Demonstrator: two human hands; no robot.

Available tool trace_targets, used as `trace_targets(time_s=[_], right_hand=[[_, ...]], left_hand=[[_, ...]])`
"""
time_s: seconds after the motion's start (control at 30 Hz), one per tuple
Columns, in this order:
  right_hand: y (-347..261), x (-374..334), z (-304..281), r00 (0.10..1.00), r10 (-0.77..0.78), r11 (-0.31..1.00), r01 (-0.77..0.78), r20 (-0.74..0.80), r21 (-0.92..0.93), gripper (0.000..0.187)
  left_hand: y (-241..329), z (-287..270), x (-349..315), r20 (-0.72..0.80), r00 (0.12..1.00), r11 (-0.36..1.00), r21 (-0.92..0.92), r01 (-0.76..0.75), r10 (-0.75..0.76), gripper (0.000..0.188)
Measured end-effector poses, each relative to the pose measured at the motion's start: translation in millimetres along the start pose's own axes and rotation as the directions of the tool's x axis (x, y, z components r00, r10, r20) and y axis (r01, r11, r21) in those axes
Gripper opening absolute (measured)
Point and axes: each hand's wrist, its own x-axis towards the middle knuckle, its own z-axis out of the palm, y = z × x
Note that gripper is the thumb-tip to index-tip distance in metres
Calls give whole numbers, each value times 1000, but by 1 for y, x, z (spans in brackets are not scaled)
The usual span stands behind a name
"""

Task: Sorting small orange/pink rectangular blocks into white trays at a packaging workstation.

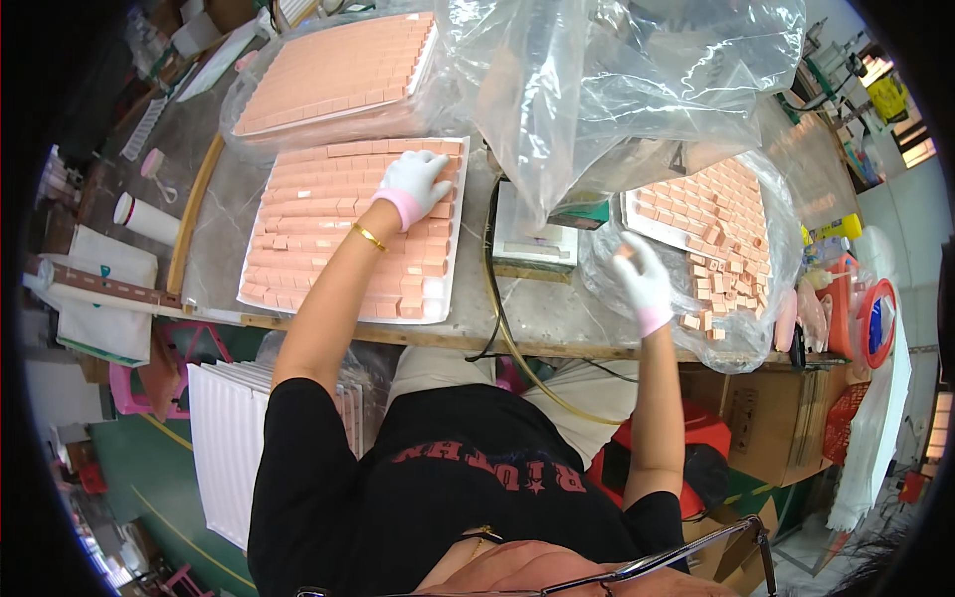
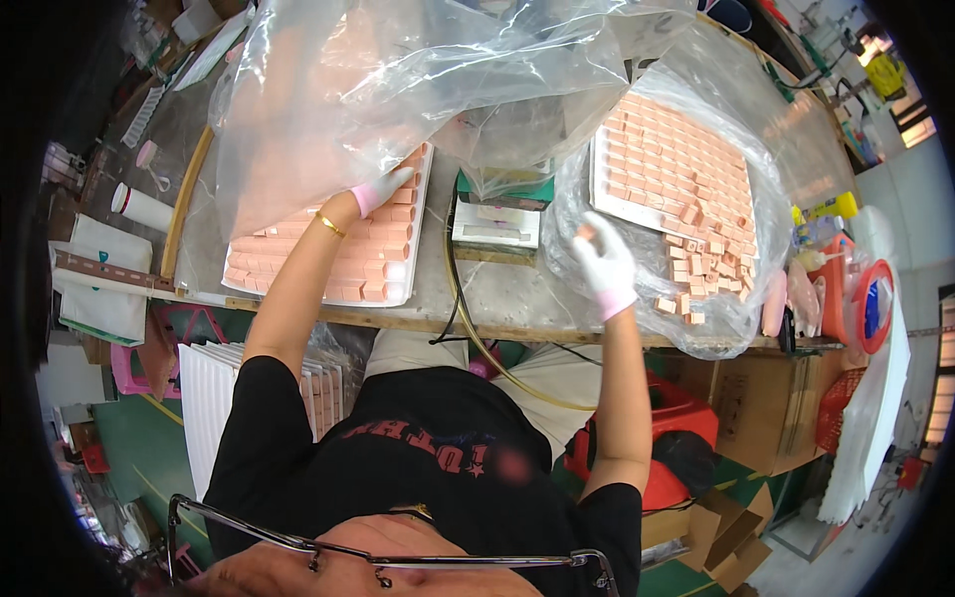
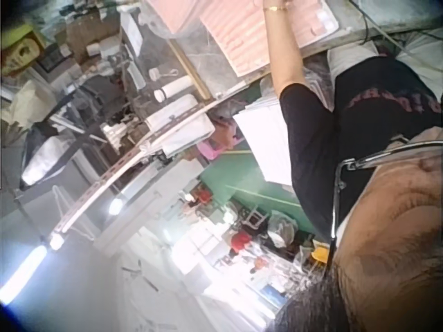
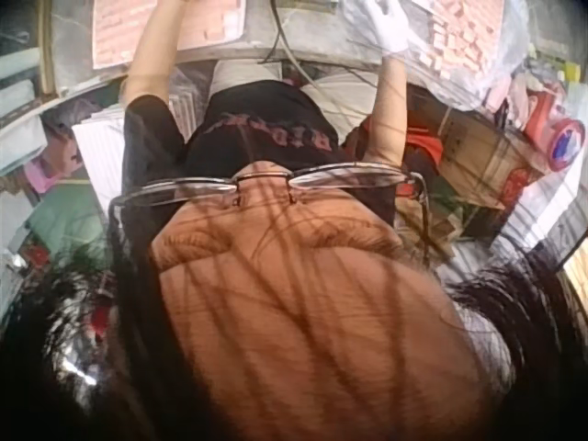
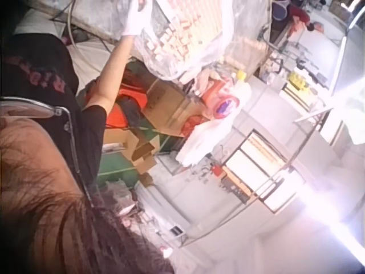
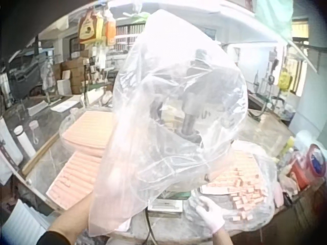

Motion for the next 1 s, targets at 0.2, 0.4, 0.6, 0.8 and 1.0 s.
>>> trace_targets(time_s=[0.2,0.4,0.6,0.8,1.0], right_hand=[[-33,-44,70,972,51,809,-174,229,562,33],[-46,-46,86,968,133,803,-232,214,550,36],[-54,-35,94,955,157,487,-298,253,821,43],[-58,-35,91,995,-88,913,96,-39,396,38],[-45,-35,72,985,-169,885,131,46,448,43]], left_hand=[[36,-21,28,328,930,977,183,108,-164,30],[-5,26,16,69,990,938,-319,137,-121,30],[79,-21,-34,394,919,430,-826,365,-24,41],[118,-1,-51,406,914,341,-857,386,-14,48],[140,7,-58,489,872,196,-857,476,20,47]])
